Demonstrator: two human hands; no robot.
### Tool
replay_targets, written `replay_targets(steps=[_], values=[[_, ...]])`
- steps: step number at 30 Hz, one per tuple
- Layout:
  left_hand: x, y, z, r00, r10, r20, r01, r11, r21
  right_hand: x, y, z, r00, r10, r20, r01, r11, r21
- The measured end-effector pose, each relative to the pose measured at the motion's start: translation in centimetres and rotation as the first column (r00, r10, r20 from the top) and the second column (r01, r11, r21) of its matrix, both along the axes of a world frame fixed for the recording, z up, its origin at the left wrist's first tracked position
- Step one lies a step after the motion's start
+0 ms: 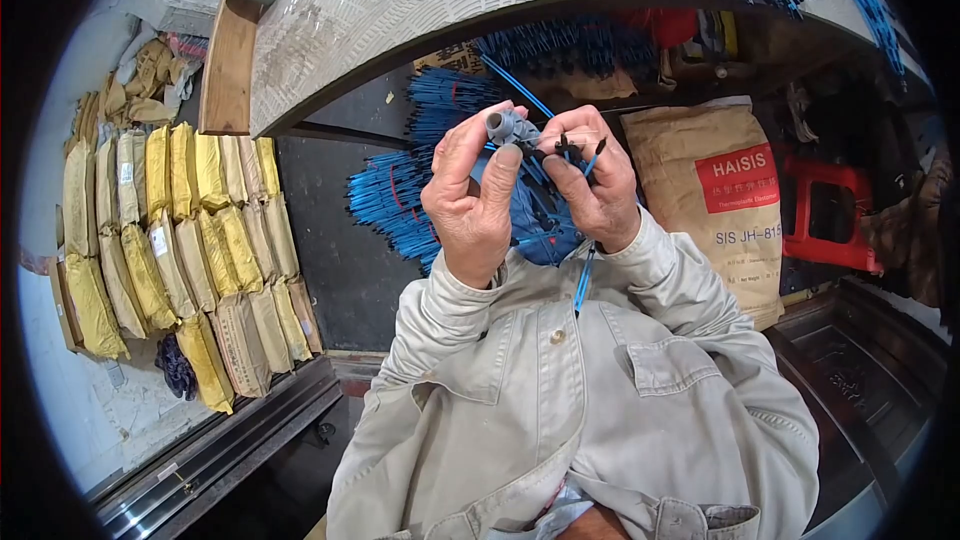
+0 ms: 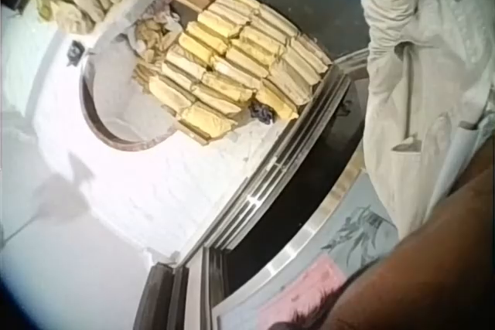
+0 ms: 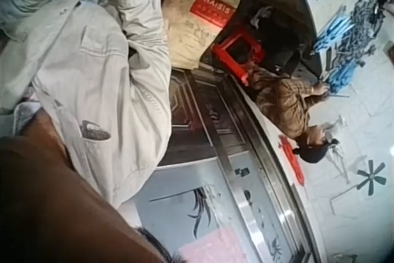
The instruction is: The person assembles blue plastic spokes into a central hub component using a crimping tool.
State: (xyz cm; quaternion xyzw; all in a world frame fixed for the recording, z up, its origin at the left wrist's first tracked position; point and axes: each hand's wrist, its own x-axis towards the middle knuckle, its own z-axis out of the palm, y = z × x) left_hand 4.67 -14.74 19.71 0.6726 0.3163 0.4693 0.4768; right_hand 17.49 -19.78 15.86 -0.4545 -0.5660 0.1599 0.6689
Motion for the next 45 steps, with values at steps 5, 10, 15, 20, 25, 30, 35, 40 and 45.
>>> replay_targets(steps=[5, 10, 15, 20, 25, 30, 35, 40, 45], values=[[0.1, 0.3, -0.1, 0.999, 0.006, 0.047, -0.003, 0.999, -0.051, 0.0, 0.5, 0.4, 1.000, 0.001, -0.022, -0.002, 1.000, -0.024], [-0.1, 0.9, -0.3, 0.997, -0.047, 0.066, 0.050, 0.998, -0.046, 1.4, 1.0, 0.7, 0.987, 0.160, -0.024, -0.162, 0.980, -0.117], [-0.3, 2.1, -0.4, 0.955, -0.221, 0.197, 0.244, 0.964, -0.104, 2.7, 1.7, 1.0, 0.947, 0.320, -0.035, -0.318, 0.912, -0.258], [0.0, 2.3, -0.6, 0.941, -0.256, 0.223, 0.288, 0.950, -0.123, 3.2, 2.1, 1.2, 0.919, 0.378, -0.108, -0.393, 0.877, -0.277], [0.6, 1.5, -0.8, 0.945, -0.174, 0.276, 0.225, 0.960, -0.166, 2.5, 1.9, 0.4, 0.919, 0.384, -0.093, -0.395, 0.879, -0.268], [0.7, 1.9, -1.0, 0.965, -0.045, 0.257, 0.094, 0.979, -0.183, 0.1, 1.4, -0.5, 0.975, 0.094, -0.200, -0.136, 0.968, -0.212], [1.0, 2.1, -0.8, 0.959, 0.003, 0.284, 0.058, 0.977, -0.206, -0.5, 0.2, -1.7, 0.989, -0.133, -0.058, 0.130, 0.990, -0.050], [1.2, 2.0, -0.9, 0.966, 0.025, 0.256, 0.013, 0.989, -0.147, 1.2, -0.8, -0.7, 0.956, -0.153, 0.252, 0.168, 0.985, -0.039], [1.1, 1.8, -1.2, 0.973, 0.032, 0.227, -0.004, 0.992, -0.125, 1.4, -0.9, -1.0, 0.962, -0.149, 0.229, 0.148, 0.989, 0.022]])
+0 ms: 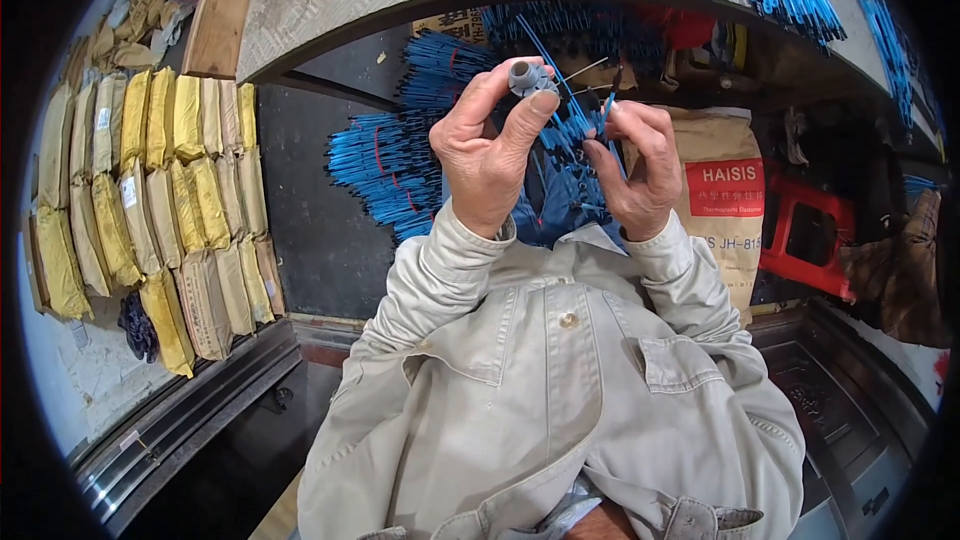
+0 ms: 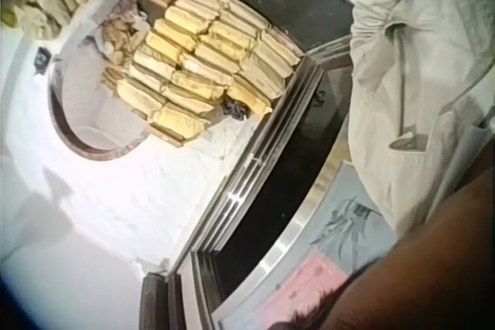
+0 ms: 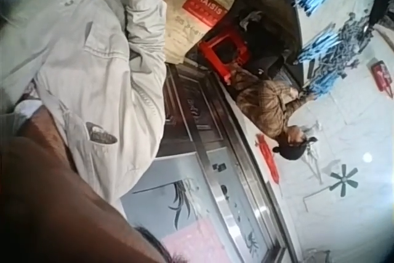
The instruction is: The person assembles blue plastic spokes into a central hub component using a crimping tool.
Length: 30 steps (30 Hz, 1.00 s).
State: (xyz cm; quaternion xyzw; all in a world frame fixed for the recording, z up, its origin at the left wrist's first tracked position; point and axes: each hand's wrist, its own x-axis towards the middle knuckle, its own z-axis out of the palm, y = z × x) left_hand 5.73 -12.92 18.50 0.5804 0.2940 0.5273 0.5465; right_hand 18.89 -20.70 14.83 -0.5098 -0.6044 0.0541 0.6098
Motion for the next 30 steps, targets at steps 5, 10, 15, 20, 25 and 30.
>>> replay_targets(steps=[5, 10, 15, 20, 25, 30], values=[[0.0, -0.2, -0.1, 0.999, 0.032, 0.011, -0.032, 0.999, -0.003, -0.2, 0.2, -0.4, 0.991, 0.066, -0.119, -0.069, 0.997, -0.022], [-0.2, -0.6, 0.2, 0.999, 0.040, 0.012, -0.040, 0.999, -0.033, -0.7, -0.1, -0.1, 0.980, 0.059, -0.191, -0.077, 0.993, -0.090], [0.2, -0.7, 0.2, 0.998, 0.053, 0.023, -0.053, 0.998, -0.030, -1.5, -0.5, -0.2, 0.893, 0.081, -0.443, -0.151, 0.980, -0.126], [0.4, -0.6, 0.0, 0.998, 0.060, -0.001, -0.060, 0.998, -0.029, -0.1, -0.1, -0.2, 0.856, 0.166, -0.490, -0.198, 0.980, -0.013], [0.8, -0.3, -0.1, 0.995, 0.096, -0.013, -0.095, 0.995, 0.017, 0.8, -0.1, 0.7, 0.870, 0.133, -0.476, -0.202, 0.975, -0.097], [1.3, 0.3, -0.3, 0.994, 0.112, -0.017, -0.111, 0.991, 0.068, 0.8, -1.3, 1.5, 0.868, -0.005, -0.497, -0.063, 0.991, -0.120]])
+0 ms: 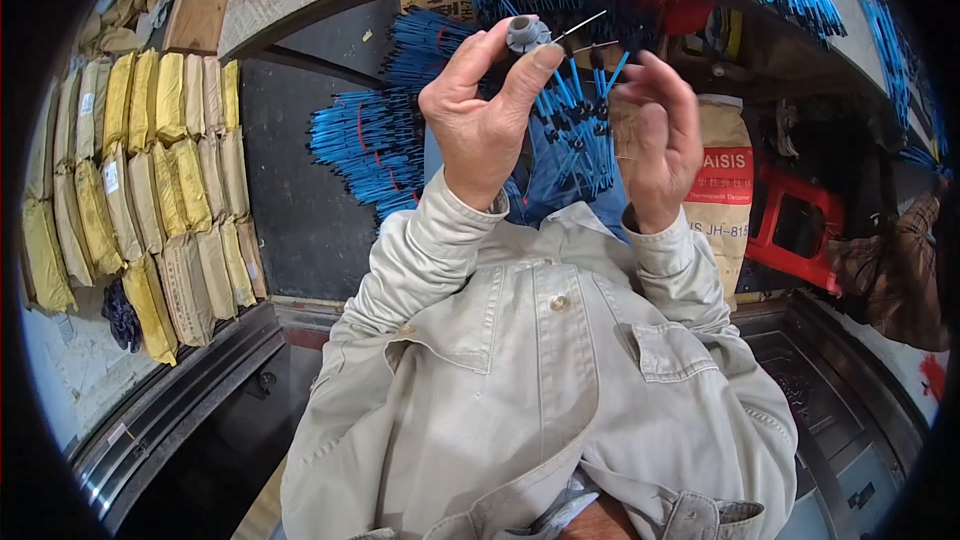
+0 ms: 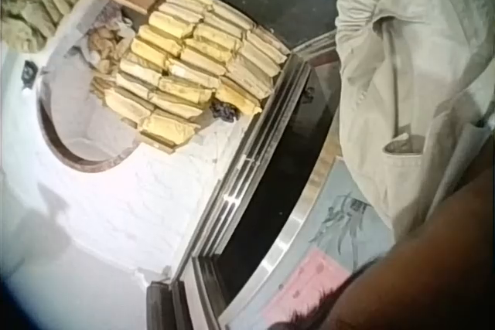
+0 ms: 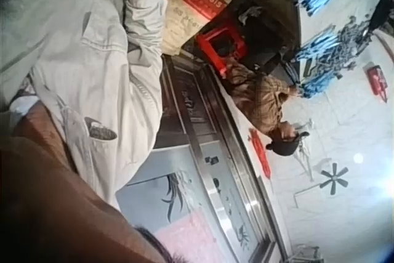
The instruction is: The person assembles blue plastic spokes into a central hub component using a crimping tool.
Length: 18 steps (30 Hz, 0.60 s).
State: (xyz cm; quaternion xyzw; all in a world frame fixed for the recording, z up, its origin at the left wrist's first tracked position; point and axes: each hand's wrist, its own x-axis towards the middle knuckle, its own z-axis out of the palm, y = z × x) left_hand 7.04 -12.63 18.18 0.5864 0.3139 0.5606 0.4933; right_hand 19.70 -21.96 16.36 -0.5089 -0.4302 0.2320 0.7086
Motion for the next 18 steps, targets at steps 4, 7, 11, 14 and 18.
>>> replay_targets(steps=[4, 7, 11, 14, 18], values=[[0.0, 0.0, 0.2, 0.999, 0.010, -0.032, -0.010, 1.000, 0.025, -0.6, -0.3, 1.8, 0.847, -0.109, 0.520, 0.118, 0.993, 0.016], [0.4, -0.2, 0.2, 0.999, 0.013, -0.032, -0.012, 0.999, 0.040, -0.9, -0.2, 2.1, 0.705, -0.101, 0.702, 0.148, 0.989, -0.006], [0.9, -0.3, 0.1, 0.999, 0.029, -0.016, -0.028, 0.996, 0.088, -1.1, -0.7, 1.3, 0.806, 0.013, 0.591, 0.072, 0.990, -0.119], [0.7, -0.1, 0.1, 0.999, 0.047, -0.020, -0.044, 0.990, 0.136, -1.0, -2.4, 1.1, 0.954, 0.175, 0.243, -0.125, 0.970, -0.209], [0.5, 0.5, -0.4, 0.997, 0.064, -0.040, -0.060, 0.993, 0.103, 0.2, -4.5, 0.8, 0.783, 0.558, -0.276, -0.616, 0.757, -0.218]])
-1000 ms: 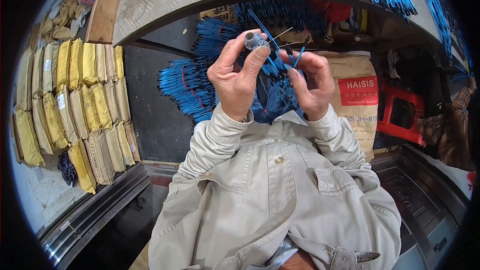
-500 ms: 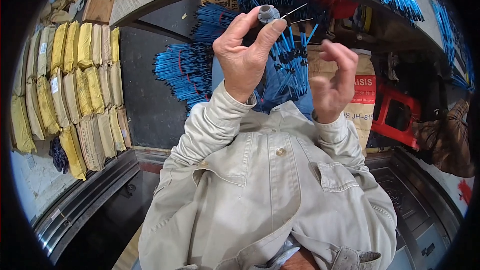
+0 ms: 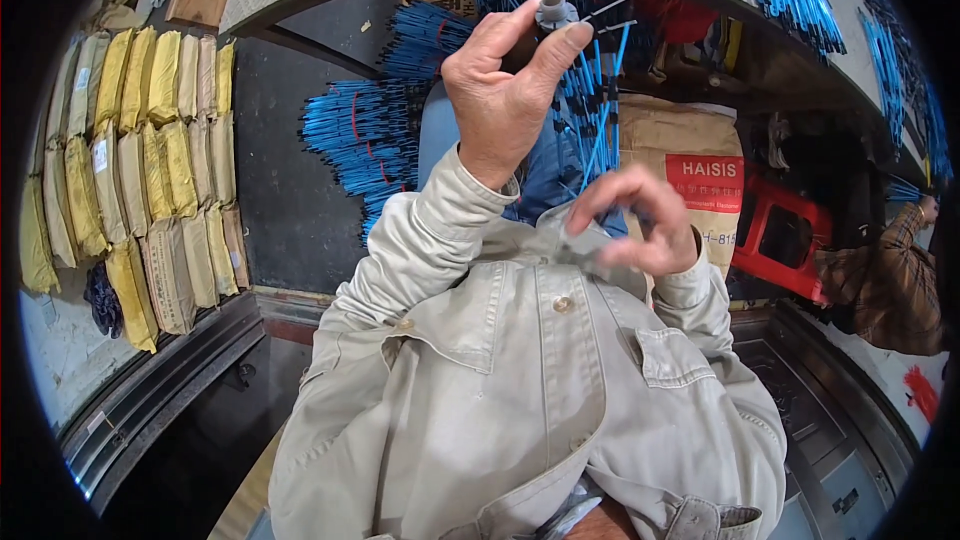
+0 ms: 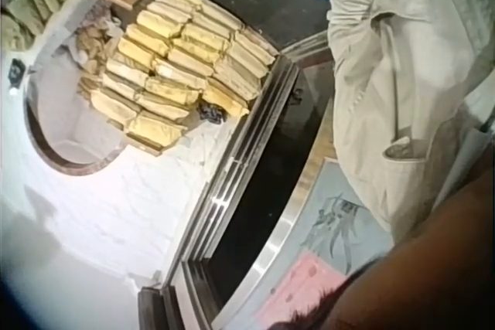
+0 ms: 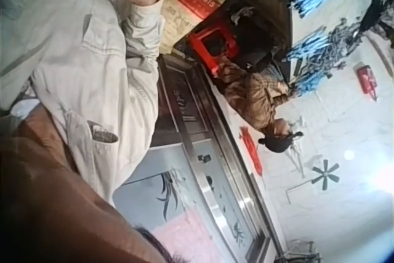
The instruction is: The person assembles blue plastic spokes into a central hub component using a crimping tool.
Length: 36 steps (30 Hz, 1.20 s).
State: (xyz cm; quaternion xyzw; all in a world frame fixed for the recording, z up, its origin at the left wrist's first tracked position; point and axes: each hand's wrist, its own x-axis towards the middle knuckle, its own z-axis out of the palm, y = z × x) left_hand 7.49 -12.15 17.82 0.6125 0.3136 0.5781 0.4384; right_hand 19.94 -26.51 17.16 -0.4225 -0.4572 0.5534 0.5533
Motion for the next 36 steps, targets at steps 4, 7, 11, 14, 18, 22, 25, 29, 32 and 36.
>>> replay_targets(steps=[4, 7, 11, 14, 18, 22, 25, 29, 32, 36], values=[[-0.1, 0.8, -0.1, 0.999, 0.014, 0.053, -0.012, 0.999, -0.036, 1.1, 0.0, -2.2, 0.844, 0.434, 0.316, -0.519, 0.809, 0.275], [-0.3, 1.3, -0.1, 0.998, 0.000, 0.067, 0.005, 0.997, -0.078, 0.9, -0.3, -3.0, 0.792, 0.477, 0.381, -0.589, 0.760, 0.274], [-0.5, 1.3, 0.0, 0.994, 0.004, 0.107, 0.006, 0.996, -0.089, 0.0, 0.0, -1.7, 0.911, 0.409, 0.059, -0.410, 0.878, 0.246], [-0.9, 1.1, -0.1, 0.996, 0.002, 0.089, 0.007, 0.994, -0.110, 0.0, 0.7, -2.7, 0.911, 0.183, -0.370, -0.202, 0.979, -0.012], [-1.4, 0.2, 0.1, 0.997, -0.015, 0.077, 0.027, 0.987, -0.161, 0.7, 2.8, -2.6, 0.948, -0.294, 0.120, 0.296, 0.955, 0.004], [-1.9, -0.8, 0.4, 0.997, -0.042, 0.061, 0.052, 0.984, -0.172, -0.2, 5.2, -0.3, 0.813, -0.425, 0.397, 0.360, 0.904, 0.231], [-2.1, -1.2, 0.8, 0.997, -0.059, 0.058, 0.069, 0.982, -0.178, -0.5, 6.3, 0.2, 0.746, -0.511, 0.427, 0.331, 0.841, 0.429], [-2.2, -1.5, 1.2, 0.994, -0.073, 0.075, 0.088, 0.975, -0.206, -0.5, 6.8, 0.0, 0.741, -0.552, 0.384, 0.319, 0.791, 0.522], [-2.2, -1.6, 1.2, 0.991, -0.090, 0.097, 0.109, 0.970, -0.217, -0.6, 6.9, -0.1, 0.732, -0.579, 0.360, 0.343, 0.769, 0.540], [-2.0, -1.7, 1.1, 0.994, -0.080, 0.073, 0.092, 0.977, -0.191, -0.9, 6.8, -0.3, 0.662, -0.658, 0.358, 0.397, 0.713, 0.578]])
